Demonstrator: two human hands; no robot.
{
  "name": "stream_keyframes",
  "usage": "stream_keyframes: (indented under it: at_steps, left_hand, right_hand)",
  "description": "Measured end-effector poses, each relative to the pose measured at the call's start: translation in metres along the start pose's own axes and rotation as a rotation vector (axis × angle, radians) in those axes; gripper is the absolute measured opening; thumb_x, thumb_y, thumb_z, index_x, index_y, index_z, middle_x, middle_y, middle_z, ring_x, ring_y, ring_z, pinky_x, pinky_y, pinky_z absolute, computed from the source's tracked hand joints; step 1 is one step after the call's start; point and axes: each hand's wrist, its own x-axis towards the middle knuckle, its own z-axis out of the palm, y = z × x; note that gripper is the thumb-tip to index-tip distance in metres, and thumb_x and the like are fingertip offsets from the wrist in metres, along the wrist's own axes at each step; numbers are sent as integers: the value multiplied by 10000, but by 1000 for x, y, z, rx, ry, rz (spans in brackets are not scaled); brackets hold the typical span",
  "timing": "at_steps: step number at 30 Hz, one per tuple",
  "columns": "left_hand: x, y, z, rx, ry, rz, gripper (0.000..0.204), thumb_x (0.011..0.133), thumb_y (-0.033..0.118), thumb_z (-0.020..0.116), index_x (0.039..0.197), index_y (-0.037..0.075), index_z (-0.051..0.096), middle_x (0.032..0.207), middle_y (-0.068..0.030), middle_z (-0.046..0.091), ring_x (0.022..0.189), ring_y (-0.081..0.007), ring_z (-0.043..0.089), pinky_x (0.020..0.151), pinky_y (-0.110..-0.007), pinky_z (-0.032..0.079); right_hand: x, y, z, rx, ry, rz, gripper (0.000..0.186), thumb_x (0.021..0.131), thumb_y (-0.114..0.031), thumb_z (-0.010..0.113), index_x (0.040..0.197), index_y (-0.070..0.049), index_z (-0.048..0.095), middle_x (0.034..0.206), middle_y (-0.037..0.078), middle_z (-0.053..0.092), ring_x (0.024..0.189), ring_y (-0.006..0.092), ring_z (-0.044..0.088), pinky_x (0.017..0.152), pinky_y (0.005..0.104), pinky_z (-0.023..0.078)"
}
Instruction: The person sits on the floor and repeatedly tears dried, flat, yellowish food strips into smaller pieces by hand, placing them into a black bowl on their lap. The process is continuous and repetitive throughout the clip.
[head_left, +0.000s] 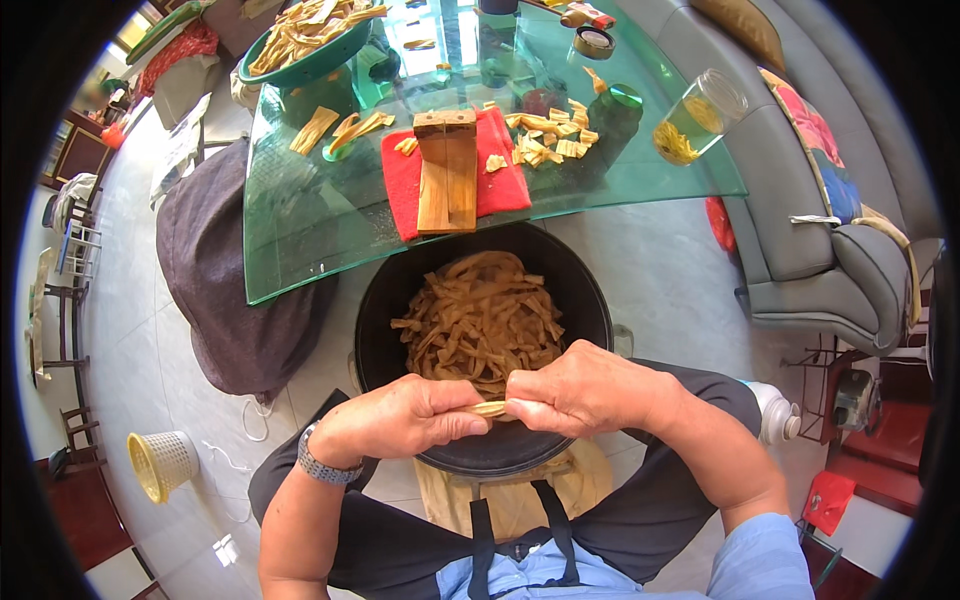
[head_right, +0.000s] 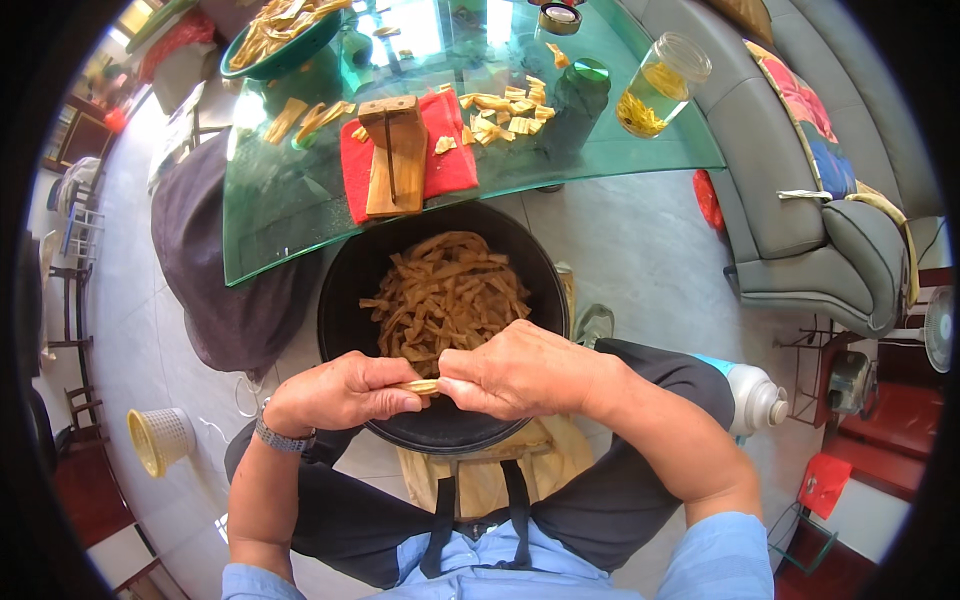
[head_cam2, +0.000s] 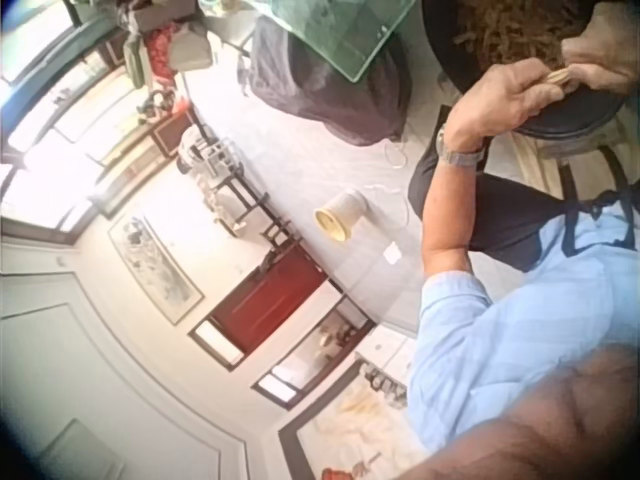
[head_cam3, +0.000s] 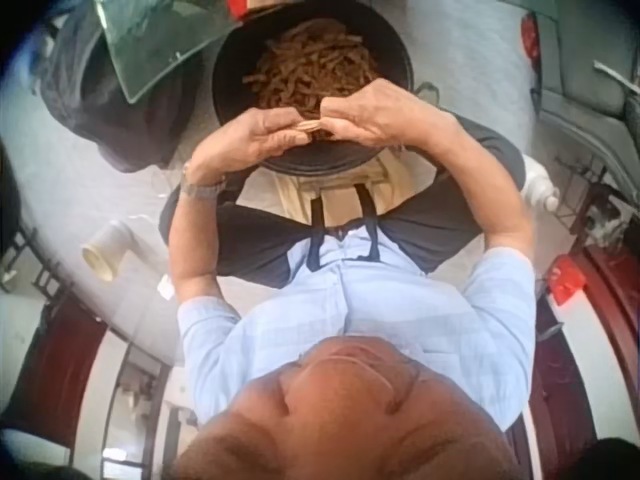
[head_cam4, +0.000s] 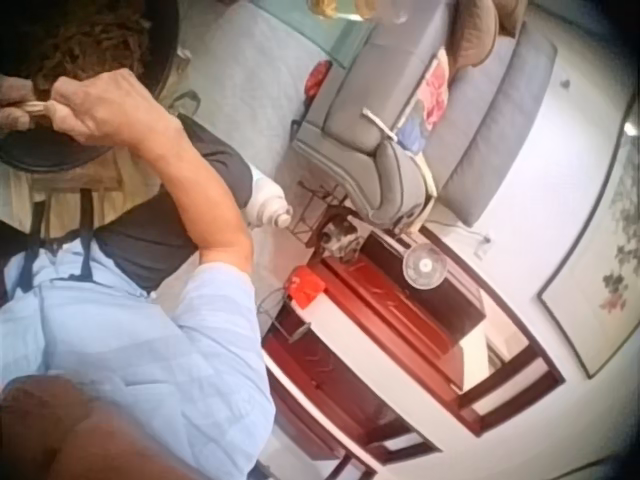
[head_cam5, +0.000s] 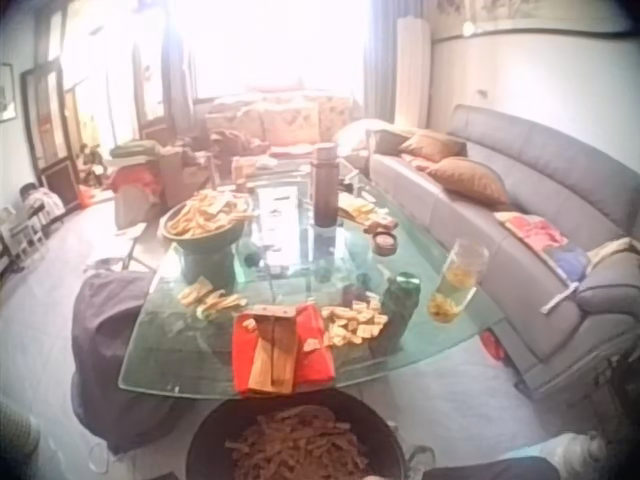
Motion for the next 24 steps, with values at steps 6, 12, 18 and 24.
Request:
stream_keyframes:
  at_steps: [6, 12, 18, 24]
  left_hand:
    - [9, 15, -16, -202, 322, 28, 223, 1063, 258, 645, 1056, 36, 666, 811, 41, 603, 753, -62, 546, 704, -241, 489]
    - [39, 25, -63, -227, 762, 264, 167, 1058, 191, 629, 1093, 32, 665, 868, 49, 613, 777, -42, 550, 700, -213, 481]
    - [68, 40, -95, -244, 980, 340, 223, 1049, 231, 658, 1145, 33, 692, 930, 35, 654, 796, -48, 537, 740, -221, 476]
    - [94, 12, -109, -13, 1052, 162, 178, 1015, 189, 695, 1051, 17, 726, 833, 19, 666, 767, -44, 566, 685, -230, 471]
  right_hand:
    - [12, 11, -17, 1, 219, 83, 219, 1044, -295, 612, 1047, -77, 632, 774, 150, 627, 719, 380, 662, 654, 438, 542]
    - [54, 38, -45, 3, 606, 13, 244, 1007, -247, 691, 1119, -43, 617, 946, 178, 668, 863, 371, 672, 745, 423, 532]
    - [91, 54, -67, -53, 815, 38, 249, 1004, -272, 682, 1130, -57, 697, 1000, 162, 708, 916, 364, 687, 790, 430, 548]
    - [106, 67, -61, -201, 697, 329, 307, 1023, -342, 662, 1041, -45, 735, 882, 208, 702, 789, 367, 677, 718, 428, 539]
